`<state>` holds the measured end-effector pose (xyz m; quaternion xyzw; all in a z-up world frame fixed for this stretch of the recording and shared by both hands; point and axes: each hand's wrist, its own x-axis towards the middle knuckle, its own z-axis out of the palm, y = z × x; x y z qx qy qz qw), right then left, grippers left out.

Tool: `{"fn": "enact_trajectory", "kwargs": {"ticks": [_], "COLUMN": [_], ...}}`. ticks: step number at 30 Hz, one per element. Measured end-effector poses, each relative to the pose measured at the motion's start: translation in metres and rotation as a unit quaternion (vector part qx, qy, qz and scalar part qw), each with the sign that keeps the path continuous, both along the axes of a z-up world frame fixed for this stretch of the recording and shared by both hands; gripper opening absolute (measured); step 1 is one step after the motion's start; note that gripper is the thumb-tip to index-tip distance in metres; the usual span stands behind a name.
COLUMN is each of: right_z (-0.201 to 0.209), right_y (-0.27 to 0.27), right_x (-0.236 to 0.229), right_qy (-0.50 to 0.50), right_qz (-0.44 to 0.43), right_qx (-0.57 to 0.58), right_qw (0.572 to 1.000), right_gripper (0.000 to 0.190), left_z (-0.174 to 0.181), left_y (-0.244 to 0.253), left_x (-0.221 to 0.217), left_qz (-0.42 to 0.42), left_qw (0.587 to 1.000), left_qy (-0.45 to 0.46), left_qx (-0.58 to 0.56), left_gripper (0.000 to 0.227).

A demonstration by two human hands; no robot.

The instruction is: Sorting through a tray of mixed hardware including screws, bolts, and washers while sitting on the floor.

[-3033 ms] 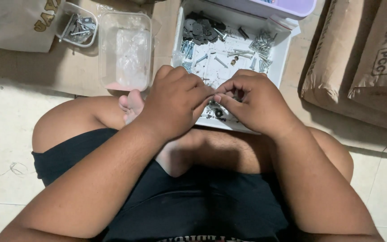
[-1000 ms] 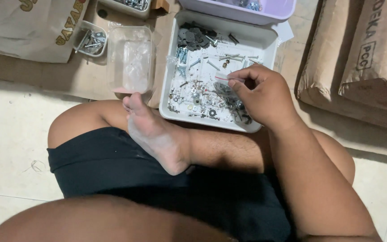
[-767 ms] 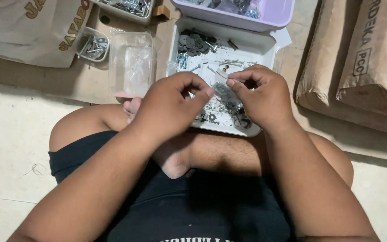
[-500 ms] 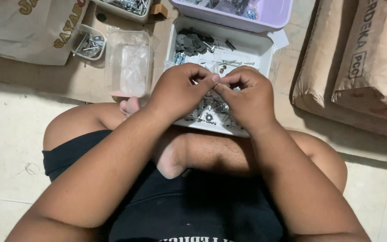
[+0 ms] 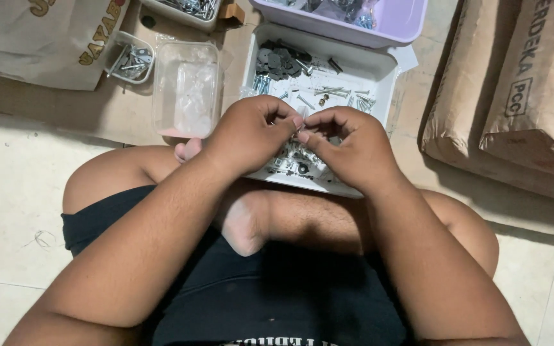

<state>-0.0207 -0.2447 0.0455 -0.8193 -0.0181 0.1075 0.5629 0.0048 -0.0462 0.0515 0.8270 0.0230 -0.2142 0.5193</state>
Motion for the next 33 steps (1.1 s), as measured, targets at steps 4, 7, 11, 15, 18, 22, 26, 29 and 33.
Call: {"fn": "enact_trajectory", "kwargs": {"ticks": [4,7,11,15,18,22,26,29,33], "right_z": [0.008,0.006,0.003,0.006,0.012,0.009,0.007,0.004,-0.013], "right_y": [-0.001,0.001,0.0,0.0,0.0,-0.003,-0.005,-0.005,-0.006], "right_x": [0.0,0.0,0.001,0.003,0.004,0.003,0.004,0.007,0.014], "right_qy": [0.029,0.028,-0.01,-0.029,-0.003,0.006,0.031,0.051,0.082], "right_qz": [-0.029,-0.035,-0.024,-0.029,-0.059,-0.069,-0.094,-0.093,-0.1], "right_qx": [-0.013,0.002,0.007,-0.007,-0.002,0.004,-0.016,-0.032,-0.028], "right_qw": [0.999,0.999,1.0,0.999,0.998,0.998,0.995,0.994,0.991], "right_gripper": [0.02,0.023,0.027,0.027,0.027,0.022,0.015,0.012,0.012], "left_z": [-0.004,-0.002,-0.006,-0.008,-0.026,-0.021,-0.019,-0.009,-0.002], "left_y": [-0.002,-0.004,-0.004,-0.006,-0.012,-0.017,-0.015,-0.015,-0.016], "left_x": [-0.003,-0.001,0.01,0.015,0.016,0.012,0.012,0.011,0.006], "left_qz": [0.012,0.0,-0.016,-0.014,0.029,0.062,0.038,0.017,0.008], "left_qw": [0.999,0.999,0.997,0.993,0.983,0.97,0.984,0.99,0.992], "left_qy": [0.013,0.005,0.024,0.041,0.056,0.091,0.06,0.054,0.058], "left_qx": [-0.033,-0.038,-0.066,-0.11,-0.175,-0.215,-0.165,-0.127,-0.115], "left_gripper": [0.019,0.019,0.019,0.019,0.017,0.018,0.018,0.018,0.018]}}
